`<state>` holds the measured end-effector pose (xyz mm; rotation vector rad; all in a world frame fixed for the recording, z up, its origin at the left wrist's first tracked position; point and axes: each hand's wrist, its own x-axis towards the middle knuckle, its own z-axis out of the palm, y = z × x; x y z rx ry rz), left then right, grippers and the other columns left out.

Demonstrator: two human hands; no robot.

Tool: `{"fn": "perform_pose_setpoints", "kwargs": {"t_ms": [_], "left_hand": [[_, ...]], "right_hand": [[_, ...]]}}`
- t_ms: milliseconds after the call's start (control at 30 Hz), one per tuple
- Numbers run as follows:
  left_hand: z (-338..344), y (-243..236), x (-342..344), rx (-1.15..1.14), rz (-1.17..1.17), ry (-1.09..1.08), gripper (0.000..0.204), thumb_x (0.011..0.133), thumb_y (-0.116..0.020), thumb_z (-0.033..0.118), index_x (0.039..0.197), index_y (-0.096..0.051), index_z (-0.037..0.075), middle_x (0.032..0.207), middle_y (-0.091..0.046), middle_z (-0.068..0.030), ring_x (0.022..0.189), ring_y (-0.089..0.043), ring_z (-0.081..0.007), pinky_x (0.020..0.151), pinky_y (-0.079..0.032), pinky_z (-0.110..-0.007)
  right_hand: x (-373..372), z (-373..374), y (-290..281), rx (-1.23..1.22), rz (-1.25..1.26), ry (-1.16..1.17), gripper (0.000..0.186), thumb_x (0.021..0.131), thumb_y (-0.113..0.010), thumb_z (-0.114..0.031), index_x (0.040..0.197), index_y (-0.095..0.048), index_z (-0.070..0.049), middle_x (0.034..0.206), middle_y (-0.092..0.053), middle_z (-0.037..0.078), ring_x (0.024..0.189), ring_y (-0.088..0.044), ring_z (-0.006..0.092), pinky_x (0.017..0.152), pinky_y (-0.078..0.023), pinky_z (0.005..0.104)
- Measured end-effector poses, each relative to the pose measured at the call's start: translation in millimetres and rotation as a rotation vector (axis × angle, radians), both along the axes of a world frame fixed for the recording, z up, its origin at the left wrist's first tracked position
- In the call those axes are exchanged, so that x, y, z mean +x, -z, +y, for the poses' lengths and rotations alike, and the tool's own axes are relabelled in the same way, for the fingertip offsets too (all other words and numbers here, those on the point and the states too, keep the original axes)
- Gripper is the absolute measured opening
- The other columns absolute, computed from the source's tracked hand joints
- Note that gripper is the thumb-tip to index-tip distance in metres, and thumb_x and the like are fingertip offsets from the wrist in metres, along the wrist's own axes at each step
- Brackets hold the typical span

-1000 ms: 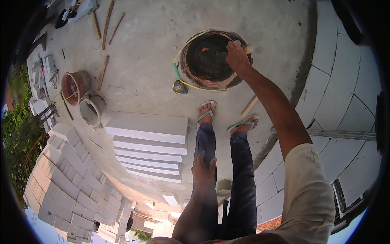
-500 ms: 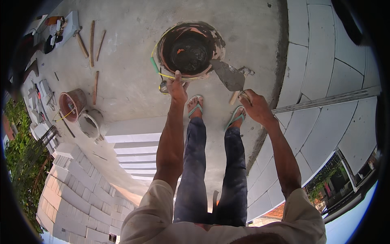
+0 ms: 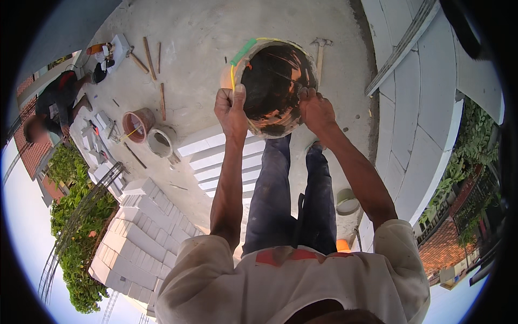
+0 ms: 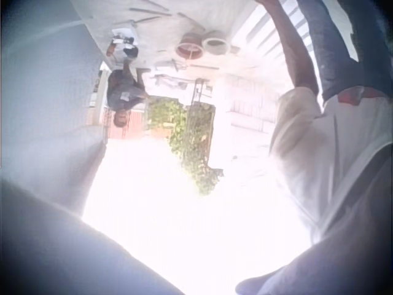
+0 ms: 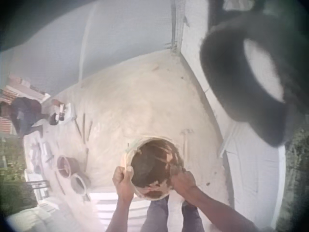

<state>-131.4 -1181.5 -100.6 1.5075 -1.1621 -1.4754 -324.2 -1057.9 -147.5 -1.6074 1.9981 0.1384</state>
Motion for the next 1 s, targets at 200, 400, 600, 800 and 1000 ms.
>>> {"fn": "perform_pose_setpoints", "kwargs": {"t_ms": [200,400,600,800,1000], "left_hand": [[72.9,-80.5,-54.6,-0.178,0.062,0.116,0.038,0.101,-0.073,0.013,0.075,-0.044,0.012,0.073,-0.038,0.0078,0.068,-0.035,-0.0046,0.061,-0.033,-0.022],[145.3,-130.6,-118.3,-0.253,0.213,0.232,0.039,0.100,-0.073,0.012,0.075,-0.044,0.012,0.074,-0.039,0.0079,0.068,-0.035,-0.0040,0.061,-0.033,-0.022],[193.9,-157.3,-158.3,-0.193,0.239,0.317,0.038,0.100,-0.073,0.011,0.075,-0.045,0.012,0.075,-0.041,0.0073,0.067,-0.036,-0.0040,0.061,-0.035,-0.022],[215.6,-143.2,-186.6,-0.088,0.187,0.325,0.033,0.104,-0.069,0.018,0.078,-0.050,0.011,0.078,-0.056,0.0028,0.071,-0.050,-0.0063,0.068,-0.044,-0.024],[202.5,-135.1,-184.3,0.269,0.167,0.249,0.025,0.108,-0.059,0.026,0.099,-0.062,0.003,0.098,-0.067,-0.0072,0.089,-0.064,-0.0160,0.078,-0.054,-0.035]], "right_hand": [[12.1,98.9,-57.2,-0.011,0.332,0.055,0.027,0.092,-0.064,-0.015,0.115,-0.070,-0.001,0.099,-0.063,0.012,0.086,-0.070,0.0271,0.070,-0.060,0.0363],[-15.4,194.3,-136.1,0.051,0.061,-0.047,0.026,0.090,-0.067,-0.014,0.112,-0.074,-0.003,0.102,-0.070,0.021,0.098,-0.074,0.0300,0.075,-0.061,0.0420],[-55.8,253.7,-173.1,-0.096,-0.589,0.367,0.039,0.095,-0.064,-0.022,0.126,-0.068,0.002,0.107,-0.072,0.026,0.098,-0.073,0.0357,0.090,-0.058,0.0456],[-88.5,306.5,-203.3,-0.031,-1.047,0.770,0.052,0.102,-0.066,-0.030,0.145,-0.060,-0.002,0.091,-0.071,0.015,0.080,-0.067,0.0239,0.074,-0.054,0.0391],[-118.8,324.4,-211.9,-0.254,-1.066,1.175,0.029,0.098,-0.064,-0.028,0.110,-0.071,-0.001,0.071,-0.060,0.005,0.058,-0.057,0.0156,0.058,-0.048,0.0352]]}}
